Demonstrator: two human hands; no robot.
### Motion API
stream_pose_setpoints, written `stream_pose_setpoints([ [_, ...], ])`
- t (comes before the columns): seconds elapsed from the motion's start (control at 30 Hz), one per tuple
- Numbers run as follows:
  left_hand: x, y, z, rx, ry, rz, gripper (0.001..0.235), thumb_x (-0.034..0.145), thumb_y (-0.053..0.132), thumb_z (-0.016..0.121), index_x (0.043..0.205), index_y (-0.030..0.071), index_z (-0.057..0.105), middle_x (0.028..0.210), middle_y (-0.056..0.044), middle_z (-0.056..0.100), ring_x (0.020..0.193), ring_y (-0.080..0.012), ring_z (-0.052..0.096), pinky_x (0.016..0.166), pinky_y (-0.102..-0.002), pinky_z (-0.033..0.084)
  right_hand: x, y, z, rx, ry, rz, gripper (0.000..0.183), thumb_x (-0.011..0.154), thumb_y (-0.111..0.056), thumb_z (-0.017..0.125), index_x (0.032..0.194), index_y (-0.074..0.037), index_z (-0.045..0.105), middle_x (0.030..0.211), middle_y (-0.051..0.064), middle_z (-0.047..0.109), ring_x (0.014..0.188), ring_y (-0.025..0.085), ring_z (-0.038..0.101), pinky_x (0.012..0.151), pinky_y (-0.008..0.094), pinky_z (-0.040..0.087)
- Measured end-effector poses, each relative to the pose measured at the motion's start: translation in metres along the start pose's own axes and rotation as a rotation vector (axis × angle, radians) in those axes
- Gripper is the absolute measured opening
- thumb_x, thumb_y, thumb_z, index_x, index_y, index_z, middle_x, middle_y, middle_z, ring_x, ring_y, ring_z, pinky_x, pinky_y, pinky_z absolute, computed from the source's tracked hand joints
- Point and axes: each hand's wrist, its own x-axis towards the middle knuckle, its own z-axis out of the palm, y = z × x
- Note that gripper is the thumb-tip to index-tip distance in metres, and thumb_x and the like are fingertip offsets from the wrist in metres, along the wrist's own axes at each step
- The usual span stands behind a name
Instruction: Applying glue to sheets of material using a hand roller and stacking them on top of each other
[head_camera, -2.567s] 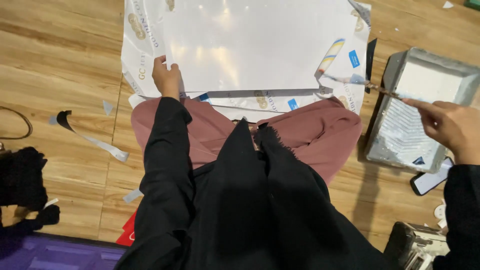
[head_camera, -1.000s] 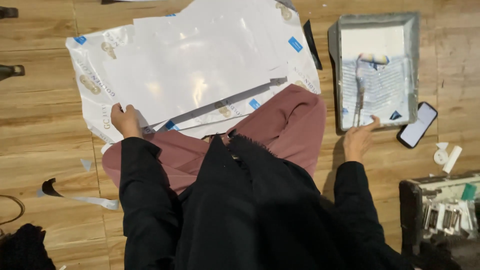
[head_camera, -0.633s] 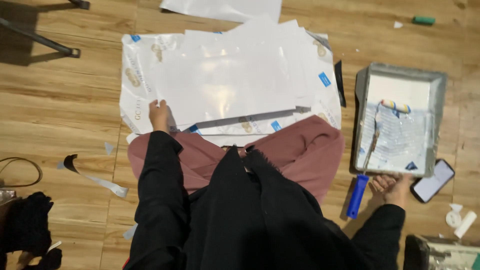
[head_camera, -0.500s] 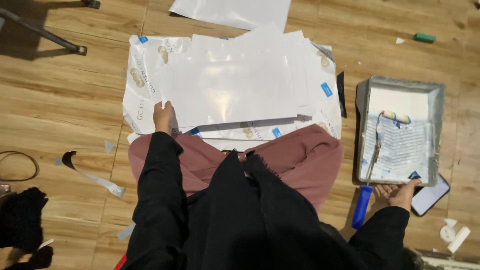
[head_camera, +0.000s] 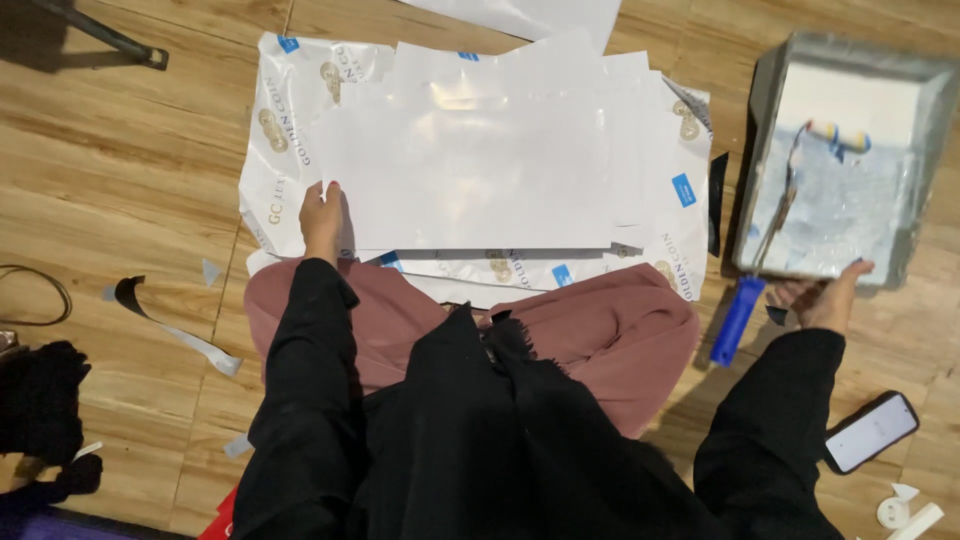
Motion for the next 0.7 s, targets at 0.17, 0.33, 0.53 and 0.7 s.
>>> stream_pose_setpoints([
  [0.17, -0.018, 0.021, -0.004, -0.029, -0.039, -0.045, 0.057, 0.083, 0.042, 0.041, 0.132, 0.013, 0.039, 0.135, -0.006, 0.04, 0.124, -0.0217, 0.038, 0.102, -0.033, 0.03, -0.014, -0.037, 0.066, -0.248, -0.062, -0.044, 0.098, 0.059, -0.081, 0.014, 0.11, -0.006, 0.049, 0.075, 0.006, 0.058, 0.067, 0.018, 0.062, 0.068, 0.03, 0.057],
  [0.33, -0.008, 0.016, 0.0, -0.088, -0.054, -0.037, 0.059, 0.083, 0.041, 0.046, 0.132, 0.01, 0.038, 0.137, -0.008, 0.037, 0.127, -0.0215, 0.035, 0.104, -0.031, 0.027, -0.024, -0.044, 0.106, -1.149, 0.198, -0.277, 0.066, 0.094, -0.063, 0.042, 0.088, -0.001, 0.063, 0.065, 0.011, 0.064, 0.086, 0.027, 0.061, 0.085, 0.04, 0.037],
  [0.53, 0.022, -0.02, 0.011, -0.009, 0.069, 0.139, 0.054, 0.088, 0.044, 0.054, 0.126, 0.008, 0.044, 0.118, -0.019, 0.051, 0.115, -0.0346, 0.047, 0.091, -0.05, 0.039, -0.044, 0.024, 0.198, -0.526, 0.001, -1.072, 0.03, 0.091, -0.024, 0.067, 0.108, 0.0, 0.062, 0.092, 0.022, 0.061, 0.088, 0.032, 0.06, 0.075, 0.036, 0.048],
  [0.7, 0.019, -0.032, 0.009, -0.124, 0.166, 0.334, 0.034, 0.081, 0.025, 0.062, 0.111, 0.012, 0.053, 0.097, -0.011, 0.061, 0.1, -0.0294, 0.055, 0.086, -0.043, 0.043, -0.063, 0.059, 0.234, -0.857, -0.031, -0.616, 0.073, 0.087, -0.049, 0.058, 0.136, -0.001, 0.031, 0.136, 0.02, 0.036, 0.124, 0.034, 0.037, 0.102, 0.049, 0.03],
])
